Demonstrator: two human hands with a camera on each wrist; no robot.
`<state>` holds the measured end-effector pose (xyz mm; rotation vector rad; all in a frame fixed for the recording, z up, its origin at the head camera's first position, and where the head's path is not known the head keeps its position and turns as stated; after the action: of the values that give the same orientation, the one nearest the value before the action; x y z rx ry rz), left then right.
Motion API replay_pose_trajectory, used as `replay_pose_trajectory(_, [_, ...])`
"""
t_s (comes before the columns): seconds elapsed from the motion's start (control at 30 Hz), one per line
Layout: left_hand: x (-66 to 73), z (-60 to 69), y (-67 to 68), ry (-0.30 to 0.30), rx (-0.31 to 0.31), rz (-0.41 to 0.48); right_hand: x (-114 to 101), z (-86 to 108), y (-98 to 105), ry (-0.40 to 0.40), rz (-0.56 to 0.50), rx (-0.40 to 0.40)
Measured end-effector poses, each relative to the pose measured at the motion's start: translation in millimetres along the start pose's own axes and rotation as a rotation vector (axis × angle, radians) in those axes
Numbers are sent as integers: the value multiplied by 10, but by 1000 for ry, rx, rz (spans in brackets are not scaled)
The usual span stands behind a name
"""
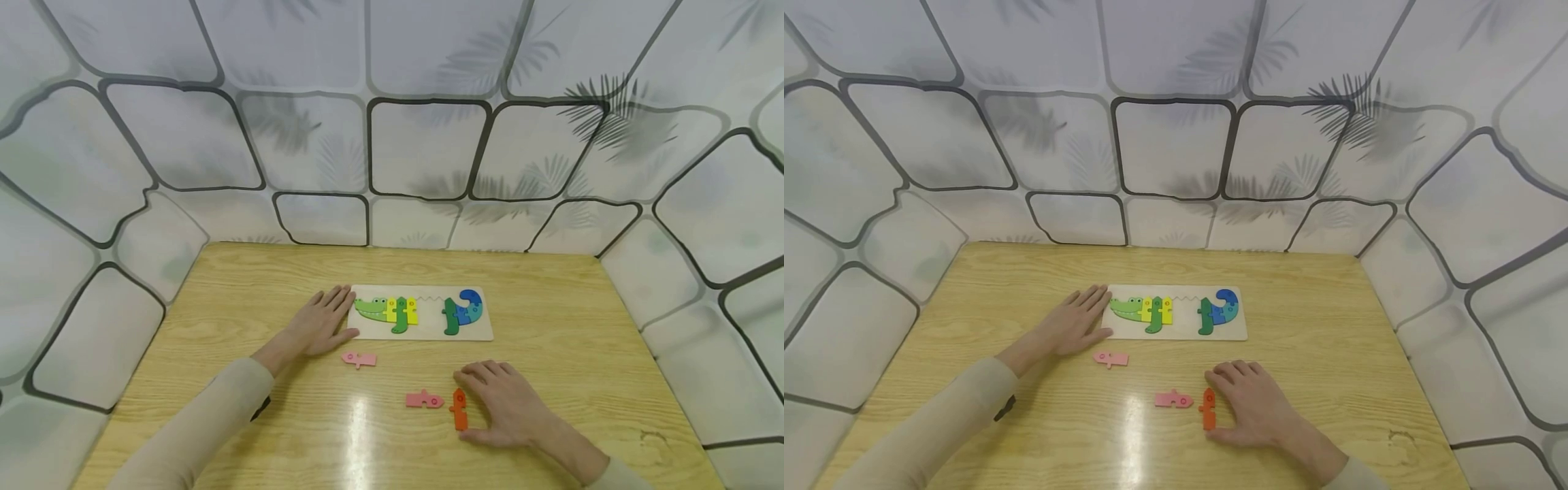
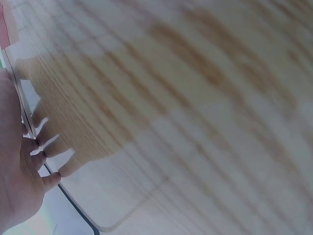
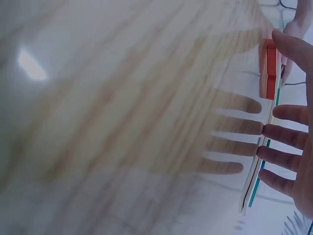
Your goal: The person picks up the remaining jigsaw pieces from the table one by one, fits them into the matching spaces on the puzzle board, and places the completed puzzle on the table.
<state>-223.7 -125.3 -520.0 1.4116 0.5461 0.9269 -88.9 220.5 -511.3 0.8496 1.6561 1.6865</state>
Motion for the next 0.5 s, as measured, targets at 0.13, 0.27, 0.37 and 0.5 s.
replay_pose_trajectory(0.13, [-2,3,5,0,-6,2,-4,-12,7,13,12,-8])
replay_pose_trajectory(0.27, [-4,-1,5,0,-5,3,-8,-19,17,19,10,-13])
replay_pose_trajectory(0.37, [-6,-2,3,3,-1,3,-11,-25,25,19,6,-18])
replay_pose_trajectory(0.5, [-9,-3,-5,4,-1,0,-12,-28,30,23,3,-17])
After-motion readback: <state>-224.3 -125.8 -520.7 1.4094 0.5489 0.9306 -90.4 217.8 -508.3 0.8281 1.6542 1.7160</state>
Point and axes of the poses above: each hand's wrist, its own z-axis away from the middle knuckle, its own y-axis out of the back of the hand, x = y × z, the point moved 5 cm from there along -z, towards the middle knuckle, and after that the axes turned 5 degrees about z, right-handed, at the moved point
